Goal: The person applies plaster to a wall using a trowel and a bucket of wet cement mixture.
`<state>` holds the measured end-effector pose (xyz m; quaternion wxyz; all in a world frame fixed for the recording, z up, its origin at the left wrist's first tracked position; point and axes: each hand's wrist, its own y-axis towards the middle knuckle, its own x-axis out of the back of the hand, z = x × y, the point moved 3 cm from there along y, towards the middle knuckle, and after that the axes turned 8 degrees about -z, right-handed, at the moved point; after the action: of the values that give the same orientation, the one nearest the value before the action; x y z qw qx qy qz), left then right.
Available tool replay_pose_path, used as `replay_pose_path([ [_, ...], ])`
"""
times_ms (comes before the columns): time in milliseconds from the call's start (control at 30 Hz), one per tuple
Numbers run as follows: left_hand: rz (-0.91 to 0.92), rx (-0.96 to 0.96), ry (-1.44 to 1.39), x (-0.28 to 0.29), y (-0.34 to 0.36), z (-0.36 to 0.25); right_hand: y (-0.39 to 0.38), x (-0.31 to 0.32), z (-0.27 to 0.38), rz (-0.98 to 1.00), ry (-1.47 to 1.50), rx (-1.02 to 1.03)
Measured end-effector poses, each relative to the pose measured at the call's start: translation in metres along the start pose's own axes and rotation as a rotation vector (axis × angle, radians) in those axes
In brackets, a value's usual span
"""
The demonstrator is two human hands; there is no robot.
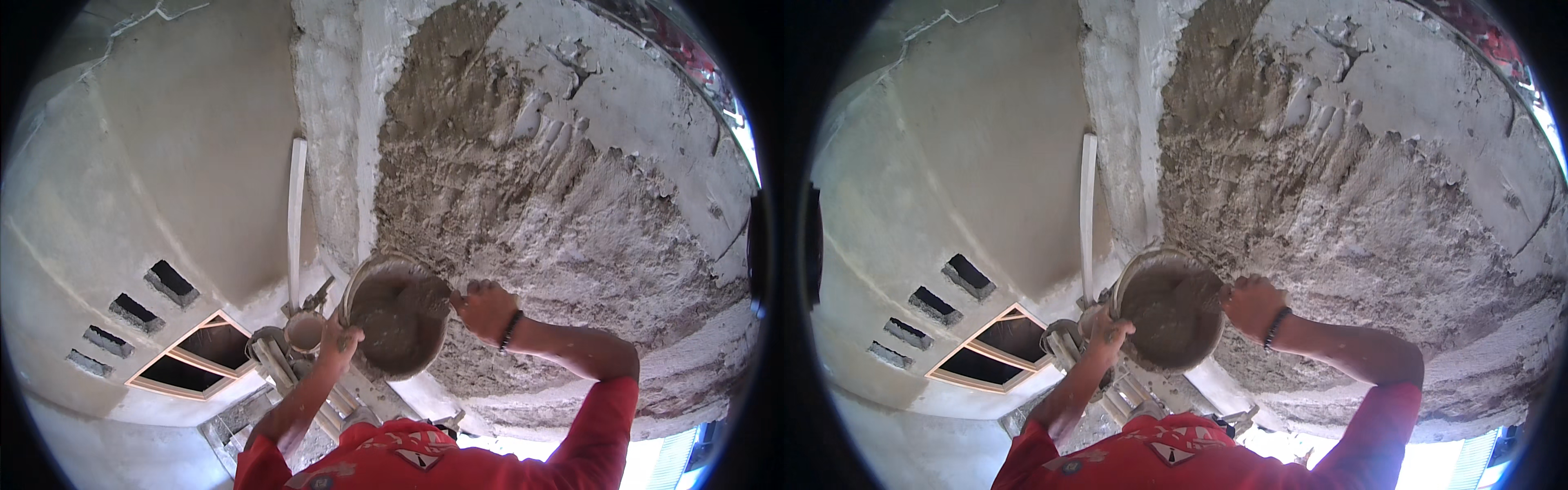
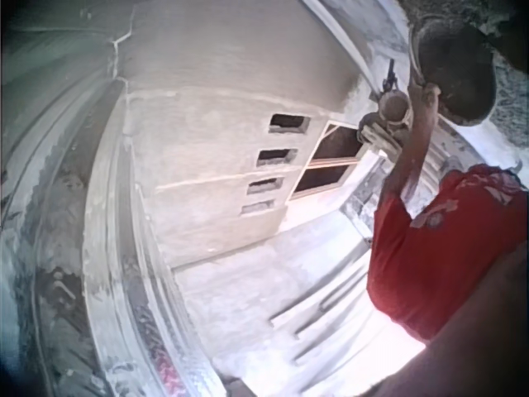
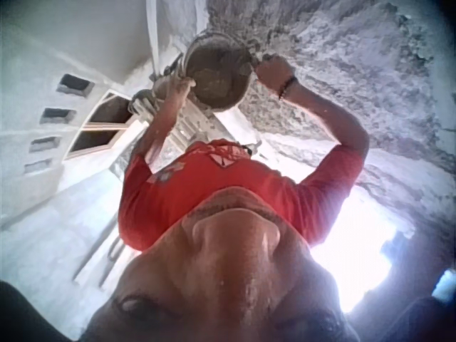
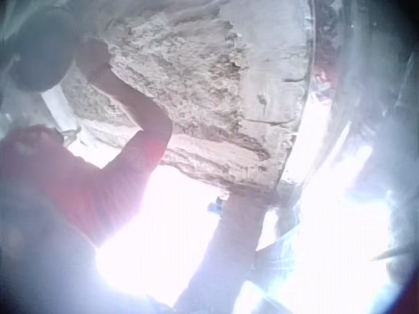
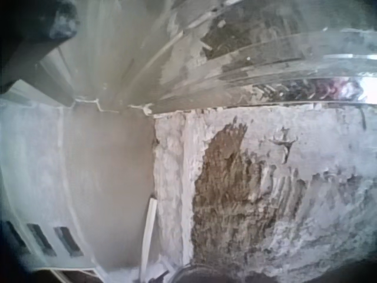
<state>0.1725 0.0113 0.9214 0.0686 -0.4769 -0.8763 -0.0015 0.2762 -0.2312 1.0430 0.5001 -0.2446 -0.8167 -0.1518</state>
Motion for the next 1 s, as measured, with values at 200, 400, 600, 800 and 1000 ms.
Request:
replay_pose_path([
  [200, 0.056, -0.199, 0.016, -0.008, 0.008, -0.030, 0.010, -0.054, 0.026, 0.146, 0.274, 0.044],
  [400, 0.029, -0.049, 0.033, -0.012, 0.000, -0.052, 0.012, -0.086, 0.049, 0.209, 0.574, 0.064],
  [600, 0.069, -0.180, -0.044, 0.017, 0.022, 0.020, 0.007, -0.079, 0.040, 0.077, 0.973, -0.110],
  [800, -0.039, 0.235, -0.161, 0.021, 0.008, -0.026, 0.013, -0.049, 0.019, -0.006, 0.922, -0.108],
  [1000, -0.084, 0.194, -0.081, 0.046, 0.013, -0.022, 0.037, 0.032, -0.018, 0.040, 0.876, -0.142],
])
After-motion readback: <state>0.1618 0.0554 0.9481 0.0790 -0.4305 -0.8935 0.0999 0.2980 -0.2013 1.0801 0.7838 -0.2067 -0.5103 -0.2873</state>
